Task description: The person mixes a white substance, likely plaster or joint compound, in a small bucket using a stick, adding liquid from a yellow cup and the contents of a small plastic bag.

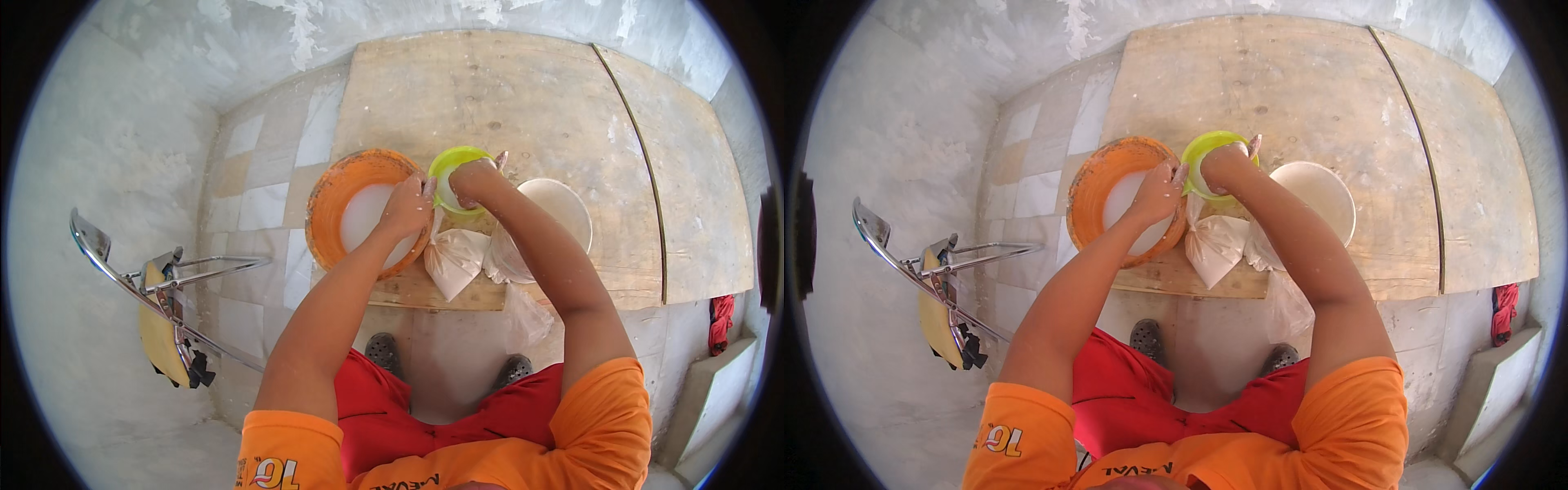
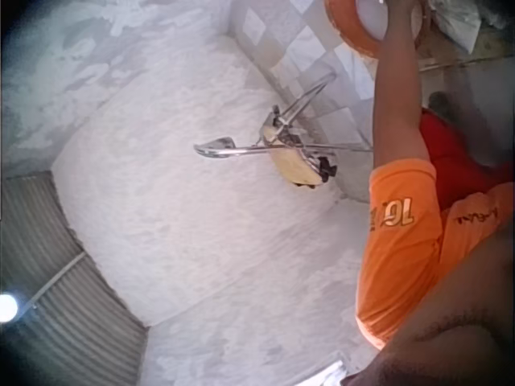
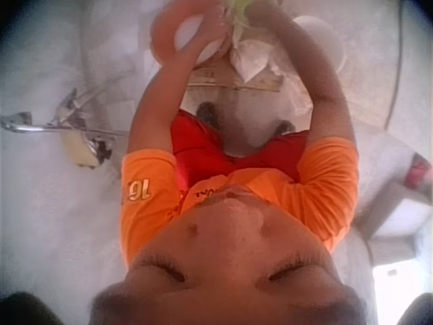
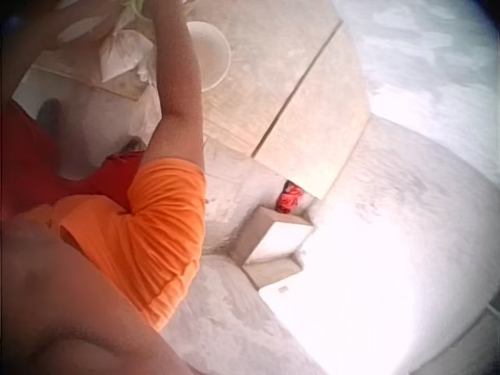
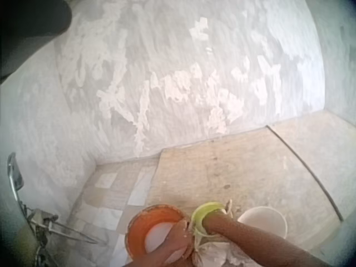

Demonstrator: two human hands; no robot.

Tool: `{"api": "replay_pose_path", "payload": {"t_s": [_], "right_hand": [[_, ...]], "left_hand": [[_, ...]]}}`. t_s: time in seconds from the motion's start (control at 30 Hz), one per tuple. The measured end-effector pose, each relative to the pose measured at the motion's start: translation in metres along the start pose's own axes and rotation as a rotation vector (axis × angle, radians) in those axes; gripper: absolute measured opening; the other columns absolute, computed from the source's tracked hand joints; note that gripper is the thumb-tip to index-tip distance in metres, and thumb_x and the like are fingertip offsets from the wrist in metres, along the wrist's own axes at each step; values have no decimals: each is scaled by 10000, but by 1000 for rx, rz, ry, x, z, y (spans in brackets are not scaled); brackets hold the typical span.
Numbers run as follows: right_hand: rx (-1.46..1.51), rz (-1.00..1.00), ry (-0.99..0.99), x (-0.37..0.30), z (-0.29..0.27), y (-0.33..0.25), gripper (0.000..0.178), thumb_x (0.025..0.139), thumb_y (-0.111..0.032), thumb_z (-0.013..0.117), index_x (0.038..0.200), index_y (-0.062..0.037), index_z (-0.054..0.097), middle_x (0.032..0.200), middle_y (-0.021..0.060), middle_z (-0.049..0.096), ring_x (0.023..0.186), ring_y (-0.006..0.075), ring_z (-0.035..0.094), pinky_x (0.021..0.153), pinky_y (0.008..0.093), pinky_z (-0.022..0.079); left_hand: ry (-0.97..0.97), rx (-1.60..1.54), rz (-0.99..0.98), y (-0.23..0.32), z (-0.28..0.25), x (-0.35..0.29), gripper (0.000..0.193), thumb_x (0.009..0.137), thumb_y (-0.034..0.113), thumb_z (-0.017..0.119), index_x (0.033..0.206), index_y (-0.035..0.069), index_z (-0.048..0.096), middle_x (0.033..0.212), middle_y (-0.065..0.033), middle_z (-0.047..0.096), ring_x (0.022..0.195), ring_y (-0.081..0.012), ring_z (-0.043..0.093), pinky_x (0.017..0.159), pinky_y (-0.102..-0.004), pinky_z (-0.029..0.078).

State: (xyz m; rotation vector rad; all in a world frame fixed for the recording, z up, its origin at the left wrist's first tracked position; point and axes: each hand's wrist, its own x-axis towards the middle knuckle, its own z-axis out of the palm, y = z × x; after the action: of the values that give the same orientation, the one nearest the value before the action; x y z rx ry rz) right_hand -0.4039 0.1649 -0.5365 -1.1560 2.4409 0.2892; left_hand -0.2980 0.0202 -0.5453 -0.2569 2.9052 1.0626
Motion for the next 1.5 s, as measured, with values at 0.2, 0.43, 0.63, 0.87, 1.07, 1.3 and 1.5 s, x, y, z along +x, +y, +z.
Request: {"api": "replay_pose_path", "payload": {"t_s": [0.2, 0.43, 0.63, 0.87, 1.07, 1.3, 1.5], "right_hand": [[55, 7, 175, 1, 25, 18, 177, 787, -67, 725, 953, -60, 786, 1066, 176, 765, 1043, 357, 735, 865, 474, 577], [304, -141, 425, -9, 21, 26, 184, 784, 33, 653, 957, -17, 694, 1053, 219, 709, 1008, 418, 694, 844, 513, 553], [294, -169, 756, -54, -34, 16, 320, 809, 69, 584, 1075, -25, 736, 1070, 196, 720, 1006, 393, 682, 910, 511, 513], [151, -142, 1029, -88, -81, 1, 349, 836, 20, 581, 1142, -37, 738, 1111, 169, 723, 1057, 334, 681, 893, 440, 499], [231, -396, 1184, -64, -61, -29, 281, 859, -41, 616, 1119, -58, 723, 1042, 130, 709, 986, 318, 691, 888, 439, 508], [290, -429, 630, -31, -43, -66, 358, 850, -17, 655, 1201, -54, 720, 1229, 216, 678, 1155, 369, 670, 1023, 451, 520], [69, -472, 806, 23, 7, -94, 192, 834, -68, 688, 1004, -19, 762, 1177, 257, 680, 1164, 394, 644, 994, 459, 522]], "left_hand": [[26, -124, -4, 12, 6, -1, 368, 1088, 304, 536, 947, -32, 579, 853, -275, 636, 809, -426, 624, 757, -496, 470], [119, -80, 41, -2, 1, 4, 349, 1079, 270, 566, 919, -38, 593, 780, -246, 613, 746, -367, 612, 735, -482, 468], [140, -131, 30, -8, -26, 10, 341, 1098, 312, 552, 944, 12, 603, 683, -88, 571, 585, -160, 559, 560, -364, 459], [120, -272, -209, 65, -122, -34, 345, 1086, 354, 575, 947, 37, 585, 674, -34, 543, 533, -122, 530, 466, -308, 440], [109, -34, -399, 59, -176, -68, 349, 1038, 348, 635, 934, 16, 606, 691, -74, 620, 567, -168, 587, 536, -349, 487], [51, 163, -508, -48, -139, -78, 386, 962, 389, 711, 990, 16, 618, 760, -131, 691, 622, -227, 677, 629, -393, 534], [28, 376, -450, -80, -94, -65, 381, 923, 374, 752, 1032, 31, 624, 895, -170, 720, 787, -298, 716, 762, -447, 555]]}}
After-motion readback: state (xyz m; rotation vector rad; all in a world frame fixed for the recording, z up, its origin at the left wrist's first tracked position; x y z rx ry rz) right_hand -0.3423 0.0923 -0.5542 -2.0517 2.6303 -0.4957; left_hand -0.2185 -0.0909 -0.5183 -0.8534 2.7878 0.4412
